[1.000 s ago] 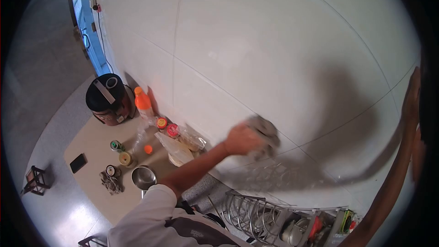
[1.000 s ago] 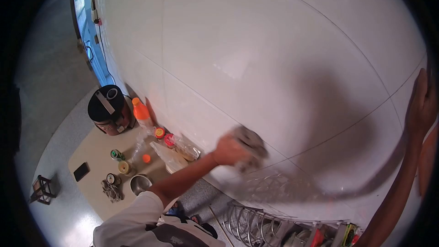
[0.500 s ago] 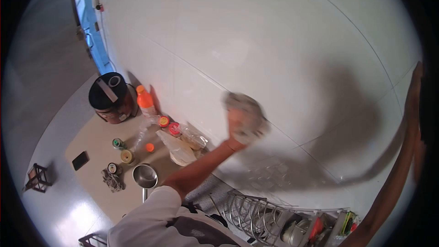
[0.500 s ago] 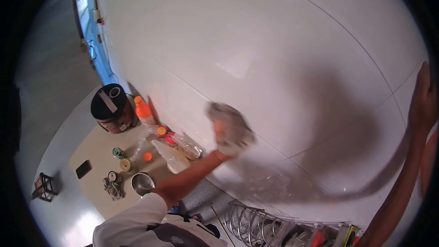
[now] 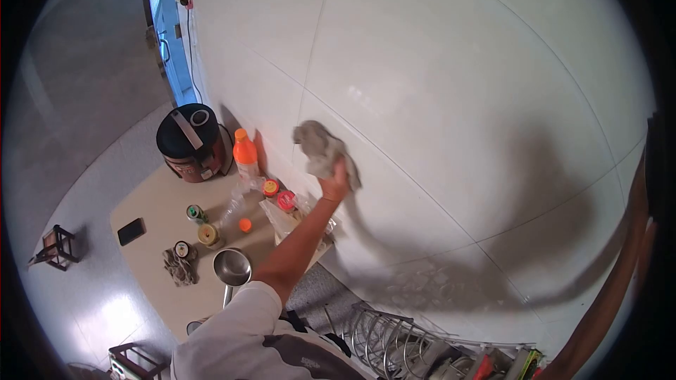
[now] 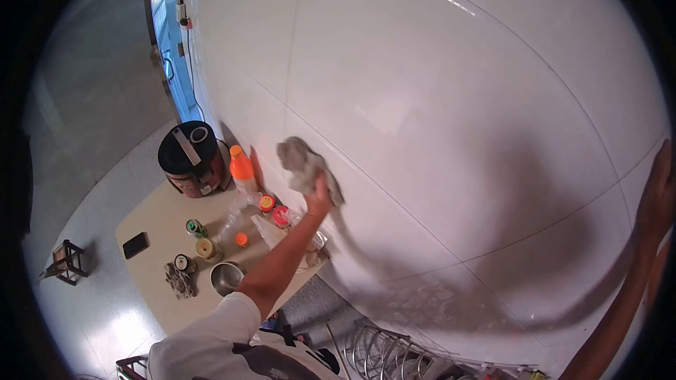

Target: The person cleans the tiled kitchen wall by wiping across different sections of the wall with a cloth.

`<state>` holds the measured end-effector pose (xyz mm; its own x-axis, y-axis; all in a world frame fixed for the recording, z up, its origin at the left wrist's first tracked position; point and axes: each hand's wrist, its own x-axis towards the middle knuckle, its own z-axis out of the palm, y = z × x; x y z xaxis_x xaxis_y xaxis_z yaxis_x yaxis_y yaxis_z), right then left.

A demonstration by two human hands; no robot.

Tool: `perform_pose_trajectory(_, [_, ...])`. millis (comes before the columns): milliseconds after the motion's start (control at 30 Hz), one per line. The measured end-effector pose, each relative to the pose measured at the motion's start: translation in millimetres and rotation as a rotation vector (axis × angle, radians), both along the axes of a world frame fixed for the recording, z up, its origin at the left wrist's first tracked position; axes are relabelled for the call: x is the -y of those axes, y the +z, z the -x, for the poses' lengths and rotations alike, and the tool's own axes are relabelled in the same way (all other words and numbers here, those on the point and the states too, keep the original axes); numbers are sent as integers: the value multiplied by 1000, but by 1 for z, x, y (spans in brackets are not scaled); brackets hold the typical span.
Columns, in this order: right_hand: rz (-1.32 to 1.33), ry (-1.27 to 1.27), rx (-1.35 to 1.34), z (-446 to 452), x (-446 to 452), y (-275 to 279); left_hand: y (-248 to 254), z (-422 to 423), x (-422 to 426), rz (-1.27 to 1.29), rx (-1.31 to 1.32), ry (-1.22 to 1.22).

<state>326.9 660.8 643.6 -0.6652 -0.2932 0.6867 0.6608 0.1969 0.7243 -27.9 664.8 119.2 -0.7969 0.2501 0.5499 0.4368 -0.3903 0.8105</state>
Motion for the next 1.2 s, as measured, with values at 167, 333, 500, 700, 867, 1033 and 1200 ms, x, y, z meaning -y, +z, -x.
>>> perform_pose_trajectory(167, [-2, 14, 9, 0, -2, 3, -18, 40, -26, -386, 910, -22])
perform_pose_trajectory(333, [-8, 9, 0, -1, 0, 3, -6, -22, -4, -78, 466, -36])
perform_pose_trajectory(500, [17, -11, -34, 1, 0, 0, 66, -48, 27, -105, -565, 48])
perform_pose_trajectory(700, [35, -32, -20, -2, 1, 1, 16, 36, -9, -155, 203, 89])
perform_pose_trajectory(867, [-22, -26, -7, -2, -1, 3, -6, 97, 5, 62, 949, -12])
perform_pose_trajectory(1033, [-3, -10, 8, -1, -1, 3, -10, 28, 2, -114, 380, 2])
perform_pose_trajectory(1200, [5, -31, 19, 1, 2, 4, 54, 25, 10, -257, 709, -190])
